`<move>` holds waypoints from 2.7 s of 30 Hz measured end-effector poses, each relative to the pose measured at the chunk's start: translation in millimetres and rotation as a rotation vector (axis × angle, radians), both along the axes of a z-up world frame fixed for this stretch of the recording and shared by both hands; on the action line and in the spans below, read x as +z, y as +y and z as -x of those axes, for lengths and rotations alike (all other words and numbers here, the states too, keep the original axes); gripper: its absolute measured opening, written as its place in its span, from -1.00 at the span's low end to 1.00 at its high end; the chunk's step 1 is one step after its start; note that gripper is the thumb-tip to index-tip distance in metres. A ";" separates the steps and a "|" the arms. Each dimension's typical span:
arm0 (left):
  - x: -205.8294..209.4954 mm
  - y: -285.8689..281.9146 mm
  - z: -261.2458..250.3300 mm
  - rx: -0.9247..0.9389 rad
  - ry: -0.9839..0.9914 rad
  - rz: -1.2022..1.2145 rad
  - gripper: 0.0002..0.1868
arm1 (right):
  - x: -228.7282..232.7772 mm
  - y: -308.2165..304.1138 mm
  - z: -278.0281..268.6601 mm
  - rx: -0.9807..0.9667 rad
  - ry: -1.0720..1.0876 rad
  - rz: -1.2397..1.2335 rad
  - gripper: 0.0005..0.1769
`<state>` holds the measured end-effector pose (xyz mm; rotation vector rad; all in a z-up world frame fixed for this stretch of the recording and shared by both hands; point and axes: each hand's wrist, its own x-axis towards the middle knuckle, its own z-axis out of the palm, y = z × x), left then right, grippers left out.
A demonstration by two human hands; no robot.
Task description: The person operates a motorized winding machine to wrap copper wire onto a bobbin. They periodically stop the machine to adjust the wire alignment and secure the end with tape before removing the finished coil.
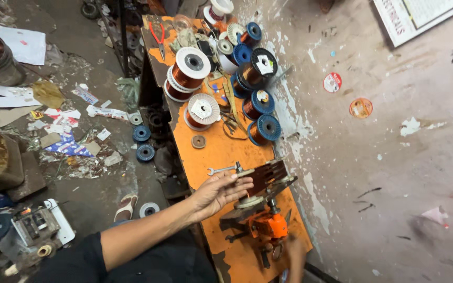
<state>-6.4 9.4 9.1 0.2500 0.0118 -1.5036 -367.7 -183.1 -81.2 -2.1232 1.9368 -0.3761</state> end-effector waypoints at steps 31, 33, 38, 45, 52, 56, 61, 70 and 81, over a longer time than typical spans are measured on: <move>-1.4 -4.2 -0.4 -0.163 -0.243 -0.139 -0.82 | 189.4 117.3 -225.6 0.706 -0.558 0.152 -0.75; -0.2 -2.2 -1.6 -0.162 -0.227 -0.158 -0.82 | 190.9 116.2 -231.1 0.676 -0.565 0.099 -0.80; 5.4 5.1 1.2 -0.118 -0.274 -0.118 -0.68 | 187.7 115.5 -228.9 0.603 -0.532 -0.043 -0.87; 14.8 21.7 7.7 -0.134 -0.607 -0.151 -0.44 | 184.8 114.8 -229.0 0.580 -0.547 -0.121 -0.86; 13.3 38.0 8.1 -0.012 -1.027 -0.050 -0.46 | 183.4 127.7 -216.6 0.458 -0.622 -0.029 -0.82; 18.8 45.4 6.9 0.261 -1.495 -0.058 -0.65 | 177.9 134.4 -208.2 0.308 -0.732 0.061 -0.83; 22.5 32.1 5.6 0.313 -1.424 -0.219 -0.82 | 170.3 139.2 -201.1 0.418 -0.707 0.168 -0.84; 23.9 17.3 8.3 0.341 -1.509 -0.229 -0.86 | 163.8 139.6 -194.8 0.469 -0.765 0.155 -0.87; 27.5 14.7 18.1 0.321 -1.556 -0.273 -0.88 | 158.0 139.8 -187.3 0.478 -0.787 0.167 -0.87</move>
